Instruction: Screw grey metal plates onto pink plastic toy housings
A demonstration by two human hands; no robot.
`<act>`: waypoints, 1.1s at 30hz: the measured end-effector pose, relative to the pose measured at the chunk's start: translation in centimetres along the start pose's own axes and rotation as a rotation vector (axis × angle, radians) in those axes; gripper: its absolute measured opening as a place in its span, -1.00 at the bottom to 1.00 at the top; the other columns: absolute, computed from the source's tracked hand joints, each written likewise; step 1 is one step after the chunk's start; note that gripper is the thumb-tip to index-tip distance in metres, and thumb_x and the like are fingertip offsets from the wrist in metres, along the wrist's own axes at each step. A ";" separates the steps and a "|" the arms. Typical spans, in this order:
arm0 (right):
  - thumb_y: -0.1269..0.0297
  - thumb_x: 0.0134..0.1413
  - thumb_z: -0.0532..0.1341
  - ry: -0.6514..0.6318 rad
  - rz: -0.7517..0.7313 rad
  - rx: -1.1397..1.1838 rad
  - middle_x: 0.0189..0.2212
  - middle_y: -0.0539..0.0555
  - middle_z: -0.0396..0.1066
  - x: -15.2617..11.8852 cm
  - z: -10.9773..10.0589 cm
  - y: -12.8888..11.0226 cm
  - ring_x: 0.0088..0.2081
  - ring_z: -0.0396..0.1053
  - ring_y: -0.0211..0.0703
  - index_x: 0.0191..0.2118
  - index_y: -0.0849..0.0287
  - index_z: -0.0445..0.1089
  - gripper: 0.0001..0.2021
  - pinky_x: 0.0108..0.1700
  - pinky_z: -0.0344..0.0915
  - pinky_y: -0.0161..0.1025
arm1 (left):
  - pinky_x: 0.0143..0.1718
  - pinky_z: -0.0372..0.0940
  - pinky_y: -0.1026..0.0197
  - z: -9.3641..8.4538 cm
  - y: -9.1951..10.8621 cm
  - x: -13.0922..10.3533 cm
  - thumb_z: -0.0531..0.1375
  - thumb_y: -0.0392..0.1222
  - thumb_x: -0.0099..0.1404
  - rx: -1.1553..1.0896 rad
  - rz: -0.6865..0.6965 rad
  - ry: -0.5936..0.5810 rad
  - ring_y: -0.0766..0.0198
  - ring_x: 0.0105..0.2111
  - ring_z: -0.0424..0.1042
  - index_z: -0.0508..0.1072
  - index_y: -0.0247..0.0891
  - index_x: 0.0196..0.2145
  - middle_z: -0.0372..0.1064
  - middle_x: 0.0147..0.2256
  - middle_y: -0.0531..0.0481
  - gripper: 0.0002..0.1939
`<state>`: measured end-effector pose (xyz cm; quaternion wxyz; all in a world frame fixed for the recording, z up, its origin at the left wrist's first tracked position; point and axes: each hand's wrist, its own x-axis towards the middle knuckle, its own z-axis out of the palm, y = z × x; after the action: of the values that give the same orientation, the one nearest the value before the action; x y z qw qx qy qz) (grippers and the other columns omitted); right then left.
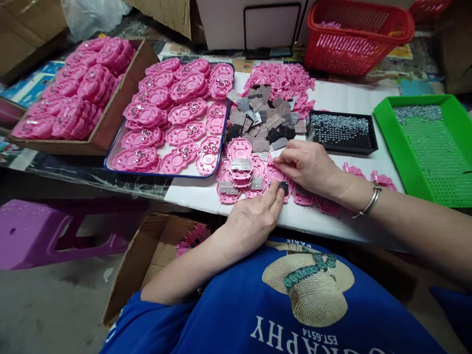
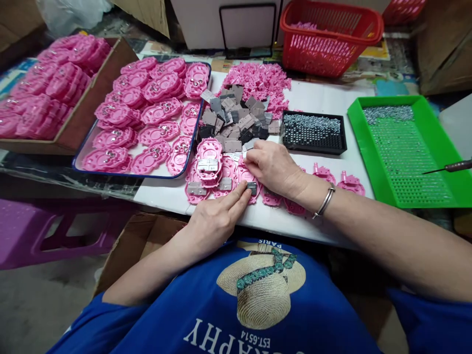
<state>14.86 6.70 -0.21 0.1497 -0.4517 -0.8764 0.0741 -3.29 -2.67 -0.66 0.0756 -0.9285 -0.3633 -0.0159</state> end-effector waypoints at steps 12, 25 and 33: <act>0.31 0.20 0.13 -0.095 -0.123 -0.115 -0.40 0.06 0.39 0.5 -1.1 0.2 -0.39 0.19 -0.34 -0.39 0.27 0.48 -0.77 -0.31 -0.01 -0.33 | -0.42 0.46 0.29 0.1 -0.2 -0.2 -0.03 -0.46 0.33 -0.048 0.002 0.042 0.20 -0.19 0.57 0.33 -0.44 0.17 0.28 0.17 -0.36 -0.53; 0.30 0.21 0.11 -0.189 -0.065 -0.274 -0.50 0.11 0.29 0.6 -1.9 -1.1 -0.45 0.05 -0.29 -0.46 0.26 0.42 -0.73 -0.35 -0.14 -0.27 | -0.44 0.44 0.29 -0.4 -0.4 -0.3 -0.10 -0.45 0.38 -0.033 0.051 0.143 0.25 -0.31 0.56 0.39 -0.52 0.09 0.33 0.12 -0.40 -0.58; 0.36 0.23 0.09 -0.017 -0.174 -0.269 -0.54 0.09 0.24 -0.2 -0.8 -0.9 -0.45 0.05 -0.28 -0.50 0.28 0.37 -0.71 -0.33 -0.03 -0.27 | -0.43 0.46 0.29 -0.2 -0.5 -0.3 -0.11 -0.46 0.38 -0.036 0.069 0.159 0.26 -0.32 0.56 0.38 -0.54 0.09 0.32 0.12 -0.41 -0.57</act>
<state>14.54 6.04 0.74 0.0861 -0.3892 -0.9156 -0.0532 -3.90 -2.52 -0.42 0.0881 -0.9374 -0.3235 -0.0937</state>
